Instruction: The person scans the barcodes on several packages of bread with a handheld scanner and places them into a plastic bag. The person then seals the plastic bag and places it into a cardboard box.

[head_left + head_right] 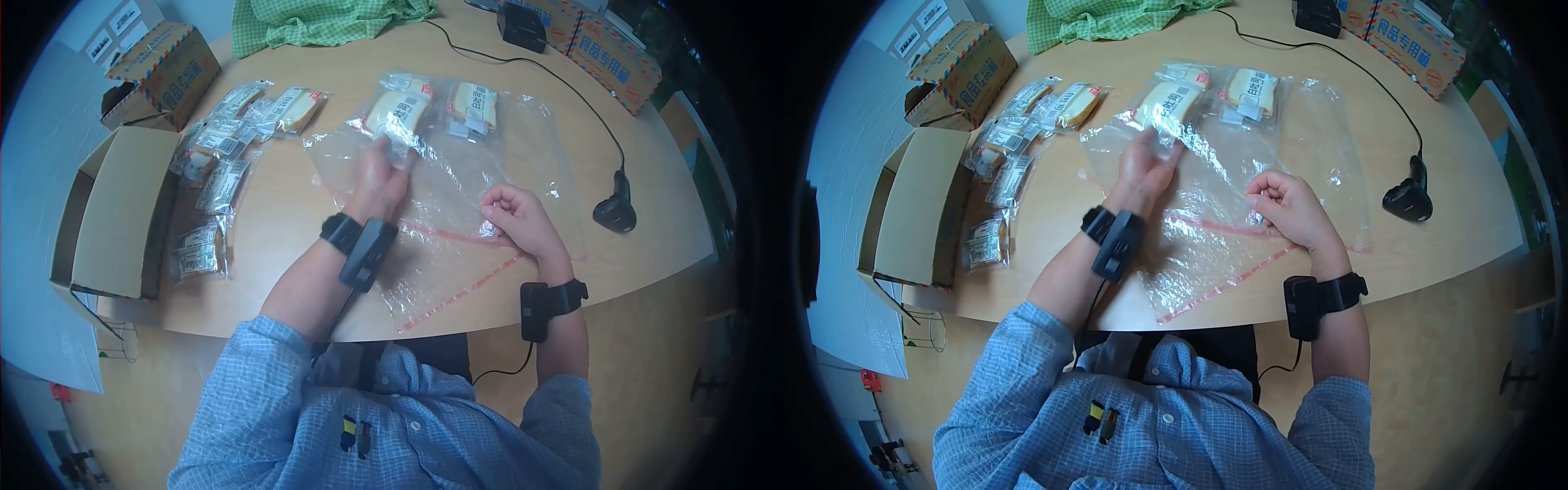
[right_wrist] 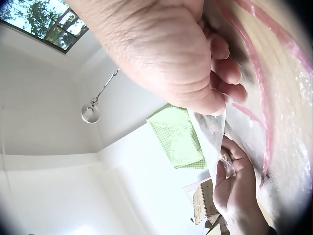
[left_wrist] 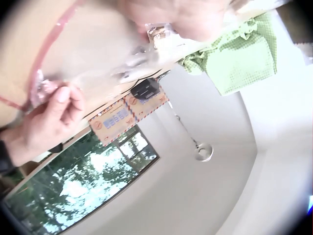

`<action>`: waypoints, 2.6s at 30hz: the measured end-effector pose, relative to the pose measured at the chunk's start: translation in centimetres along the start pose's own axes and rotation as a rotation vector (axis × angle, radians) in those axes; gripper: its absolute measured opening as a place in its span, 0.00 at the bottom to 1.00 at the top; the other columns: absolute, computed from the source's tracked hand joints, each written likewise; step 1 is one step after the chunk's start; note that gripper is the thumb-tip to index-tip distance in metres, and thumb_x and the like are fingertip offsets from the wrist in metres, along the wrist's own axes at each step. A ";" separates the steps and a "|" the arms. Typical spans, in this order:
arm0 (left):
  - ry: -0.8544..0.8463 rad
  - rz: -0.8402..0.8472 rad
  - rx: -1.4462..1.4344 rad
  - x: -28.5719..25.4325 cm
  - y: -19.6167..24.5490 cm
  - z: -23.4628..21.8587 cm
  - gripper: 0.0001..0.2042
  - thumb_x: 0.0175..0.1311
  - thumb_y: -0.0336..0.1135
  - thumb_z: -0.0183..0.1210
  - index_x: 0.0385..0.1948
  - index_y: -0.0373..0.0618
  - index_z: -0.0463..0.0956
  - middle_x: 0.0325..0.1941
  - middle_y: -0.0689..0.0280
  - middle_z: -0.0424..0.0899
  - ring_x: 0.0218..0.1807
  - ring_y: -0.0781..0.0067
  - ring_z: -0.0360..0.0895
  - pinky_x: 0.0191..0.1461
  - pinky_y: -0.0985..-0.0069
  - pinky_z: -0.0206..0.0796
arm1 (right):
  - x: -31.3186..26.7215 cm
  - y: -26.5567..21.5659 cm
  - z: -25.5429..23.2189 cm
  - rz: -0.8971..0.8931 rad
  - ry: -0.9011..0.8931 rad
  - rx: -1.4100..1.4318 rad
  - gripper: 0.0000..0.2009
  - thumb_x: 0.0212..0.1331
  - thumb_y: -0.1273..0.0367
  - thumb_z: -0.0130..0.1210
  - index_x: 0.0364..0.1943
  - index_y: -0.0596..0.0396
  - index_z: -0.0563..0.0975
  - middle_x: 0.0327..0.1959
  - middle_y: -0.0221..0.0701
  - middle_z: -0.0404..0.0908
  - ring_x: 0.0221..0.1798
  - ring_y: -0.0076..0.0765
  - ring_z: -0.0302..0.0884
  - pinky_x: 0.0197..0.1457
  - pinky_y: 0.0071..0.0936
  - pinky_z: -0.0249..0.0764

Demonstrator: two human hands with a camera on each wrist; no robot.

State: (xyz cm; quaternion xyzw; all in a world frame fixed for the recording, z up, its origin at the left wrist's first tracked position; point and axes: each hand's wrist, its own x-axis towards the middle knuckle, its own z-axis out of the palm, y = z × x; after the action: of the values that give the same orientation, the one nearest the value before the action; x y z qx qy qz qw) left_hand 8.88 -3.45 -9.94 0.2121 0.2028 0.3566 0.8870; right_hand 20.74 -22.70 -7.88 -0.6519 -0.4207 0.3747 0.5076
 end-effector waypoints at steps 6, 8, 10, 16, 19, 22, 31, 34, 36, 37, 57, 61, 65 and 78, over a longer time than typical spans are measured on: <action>-0.172 -0.268 0.568 0.4 2.5 0.8 0.16 0.65 0.36 0.45 0.50 0.37 0.63 0.43 0.56 0.76 0.41 0.65 0.77 0.43 0.72 0.72 | 0.0 0.0 0.0 0.035 0.013 0.002 0.03 0.55 0.72 0.53 0.32 0.56 0.73 0.20 0.18 0.70 0.20 0.08 0.64 0.20 0.07 0.59; -0.111 -0.351 0.734 0.3 3.2 1.1 0.11 0.65 0.35 0.45 0.43 0.38 0.68 0.33 0.59 0.79 0.32 0.68 0.78 0.34 0.75 0.73 | 0.0 -0.1 0.0 0.024 0.012 -0.012 0.03 0.55 0.72 0.53 0.32 0.56 0.73 0.20 0.18 0.70 0.20 0.08 0.64 0.20 0.08 0.59; -0.110 -0.362 0.734 1.7 3.5 0.3 0.09 0.65 0.34 0.46 0.39 0.39 0.68 0.30 0.61 0.78 0.28 0.70 0.76 0.31 0.77 0.71 | 0.1 0.2 0.0 0.012 0.019 -0.014 0.03 0.55 0.73 0.53 0.32 0.57 0.73 0.21 0.20 0.71 0.20 0.10 0.65 0.20 0.10 0.62; -0.133 -0.445 0.645 3.7 3.2 0.9 0.05 0.64 0.32 0.46 0.31 0.42 0.68 0.21 0.67 0.74 0.18 0.77 0.67 0.21 0.84 0.61 | 0.5 0.3 0.1 -0.003 0.036 -0.037 0.04 0.54 0.74 0.54 0.32 0.59 0.73 0.21 0.22 0.72 0.20 0.12 0.66 0.21 0.12 0.64; -0.210 -0.559 0.592 3.0 2.9 0.9 0.05 0.64 0.31 0.46 0.31 0.42 0.68 0.21 0.67 0.73 0.17 0.79 0.65 0.18 0.85 0.58 | 0.5 0.4 0.0 -0.018 0.028 -0.055 0.04 0.54 0.74 0.54 0.32 0.59 0.73 0.21 0.22 0.72 0.20 0.12 0.66 0.21 0.12 0.64; -0.231 -0.656 0.569 3.2 2.5 1.3 0.05 0.64 0.31 0.46 0.31 0.41 0.67 0.20 0.68 0.72 0.17 0.80 0.65 0.17 0.86 0.57 | 0.4 0.1 -0.1 -0.003 0.013 -0.061 0.04 0.53 0.74 0.54 0.32 0.59 0.73 0.21 0.22 0.72 0.21 0.12 0.67 0.21 0.12 0.65; -0.129 -0.413 0.361 7.9 1.3 1.6 0.07 0.65 0.35 0.46 0.33 0.41 0.67 0.26 0.67 0.74 0.25 0.79 0.71 0.22 0.86 0.63 | 0.2 -0.2 0.2 0.014 0.028 -0.015 0.04 0.54 0.74 0.54 0.32 0.59 0.73 0.19 0.22 0.72 0.20 0.13 0.68 0.20 0.12 0.65; -0.109 -0.378 0.474 5.5 1.1 2.2 0.07 0.66 0.34 0.45 0.36 0.40 0.67 0.27 0.67 0.74 0.26 0.76 0.72 0.25 0.85 0.66 | 0.2 -0.2 0.1 0.038 0.023 -0.026 0.03 0.54 0.74 0.54 0.31 0.59 0.73 0.19 0.22 0.72 0.21 0.13 0.69 0.21 0.12 0.65; -0.094 -0.390 0.555 5.2 1.2 2.3 0.07 0.66 0.34 0.44 0.37 0.40 0.67 0.27 0.67 0.74 0.27 0.75 0.72 0.26 0.84 0.67 | 0.2 0.0 -0.1 0.043 0.017 -0.039 0.03 0.54 0.74 0.54 0.31 0.59 0.73 0.19 0.22 0.72 0.22 0.14 0.70 0.21 0.13 0.66; -0.152 -0.436 0.570 5.8 1.3 1.9 0.07 0.67 0.33 0.43 0.38 0.40 0.67 0.27 0.66 0.74 0.28 0.74 0.73 0.28 0.83 0.68 | 0.3 0.2 -0.3 0.038 -0.007 -0.046 0.03 0.55 0.73 0.53 0.32 0.57 0.73 0.21 0.22 0.73 0.23 0.13 0.71 0.21 0.11 0.65; -0.026 0.622 1.906 -12.6 17.5 -8.4 0.21 0.50 0.32 0.60 0.48 0.41 0.71 0.47 0.55 0.76 0.47 0.57 0.74 0.51 0.68 0.66 | 0.6 1.0 0.0 0.029 0.080 -0.077 0.03 0.56 0.74 0.51 0.32 0.58 0.72 0.21 0.22 0.71 0.23 0.14 0.69 0.23 0.10 0.64; 0.269 0.500 2.098 -18.1 23.4 -11.9 0.38 0.37 0.37 0.69 0.57 0.45 0.63 0.64 0.50 0.57 0.63 0.51 0.58 0.64 0.67 0.54 | 0.8 1.4 -0.1 0.013 0.091 -0.097 0.02 0.56 0.73 0.51 0.32 0.56 0.72 0.21 0.21 0.71 0.22 0.12 0.68 0.23 0.09 0.64; -0.015 0.223 1.966 -18.9 26.5 -16.8 0.43 0.34 0.31 0.66 0.62 0.46 0.56 0.65 0.51 0.56 0.65 0.57 0.58 0.67 0.72 0.48 | 0.8 1.1 -0.1 0.054 0.083 -0.090 0.02 0.57 0.73 0.51 0.32 0.56 0.72 0.21 0.20 0.70 0.22 0.11 0.67 0.23 0.09 0.62; 0.090 0.430 2.027 -18.5 21.0 -11.8 0.21 0.50 0.27 0.50 0.50 0.49 0.70 0.51 0.59 0.73 0.48 0.63 0.72 0.54 0.72 0.64 | 0.7 0.8 0.2 0.030 0.086 -0.075 0.02 0.57 0.74 0.50 0.32 0.57 0.72 0.20 0.20 0.70 0.21 0.11 0.64 0.23 0.09 0.61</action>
State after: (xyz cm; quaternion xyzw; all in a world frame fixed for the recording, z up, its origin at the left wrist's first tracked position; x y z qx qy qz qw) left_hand -20.91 -0.26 -4.96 0.8772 0.3984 0.1768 0.2015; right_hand 20.91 -22.09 -8.77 -0.6921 -0.4023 0.3381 0.4949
